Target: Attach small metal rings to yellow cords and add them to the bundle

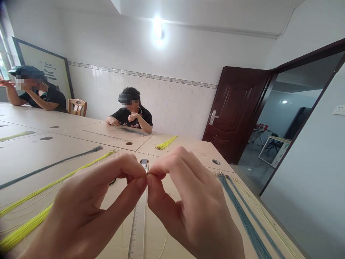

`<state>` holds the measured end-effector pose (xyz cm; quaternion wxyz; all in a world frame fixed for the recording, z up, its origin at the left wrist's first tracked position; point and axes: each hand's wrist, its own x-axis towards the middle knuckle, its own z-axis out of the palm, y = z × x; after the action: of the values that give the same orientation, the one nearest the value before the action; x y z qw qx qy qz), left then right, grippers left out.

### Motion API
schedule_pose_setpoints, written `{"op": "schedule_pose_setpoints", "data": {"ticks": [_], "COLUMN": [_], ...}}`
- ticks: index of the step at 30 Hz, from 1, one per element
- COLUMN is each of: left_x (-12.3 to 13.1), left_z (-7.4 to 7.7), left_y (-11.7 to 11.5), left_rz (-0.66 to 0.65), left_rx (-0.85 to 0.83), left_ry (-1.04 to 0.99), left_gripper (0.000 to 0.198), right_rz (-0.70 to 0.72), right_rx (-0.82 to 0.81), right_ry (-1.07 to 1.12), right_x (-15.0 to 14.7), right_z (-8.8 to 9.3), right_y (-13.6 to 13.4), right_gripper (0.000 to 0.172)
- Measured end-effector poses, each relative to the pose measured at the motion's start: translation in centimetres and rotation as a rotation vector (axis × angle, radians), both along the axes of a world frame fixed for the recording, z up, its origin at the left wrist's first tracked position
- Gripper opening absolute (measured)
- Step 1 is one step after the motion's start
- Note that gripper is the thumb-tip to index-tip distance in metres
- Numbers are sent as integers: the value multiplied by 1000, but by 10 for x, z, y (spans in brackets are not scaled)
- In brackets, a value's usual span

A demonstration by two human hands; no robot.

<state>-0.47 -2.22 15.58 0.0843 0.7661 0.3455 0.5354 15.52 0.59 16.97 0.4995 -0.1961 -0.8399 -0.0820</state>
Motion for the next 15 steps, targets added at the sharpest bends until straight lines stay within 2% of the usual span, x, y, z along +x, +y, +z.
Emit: {"op": "schedule_pose_setpoints", "data": {"ticks": [9,15], "left_x": [-1,-6], "left_z": [3,3], "left_y": [-2,-1], "left_rz": [-100,-112], "left_rx": [-95,-116], "left_ry": [-65,-95], "left_gripper": [17,15], "right_rz": [57,142], "right_rx": [-73,-121], "right_ry": [23,131], "right_x": [0,0], "right_z": [-2,-4], "right_y": [3,2], "right_gripper": [12,10]}}
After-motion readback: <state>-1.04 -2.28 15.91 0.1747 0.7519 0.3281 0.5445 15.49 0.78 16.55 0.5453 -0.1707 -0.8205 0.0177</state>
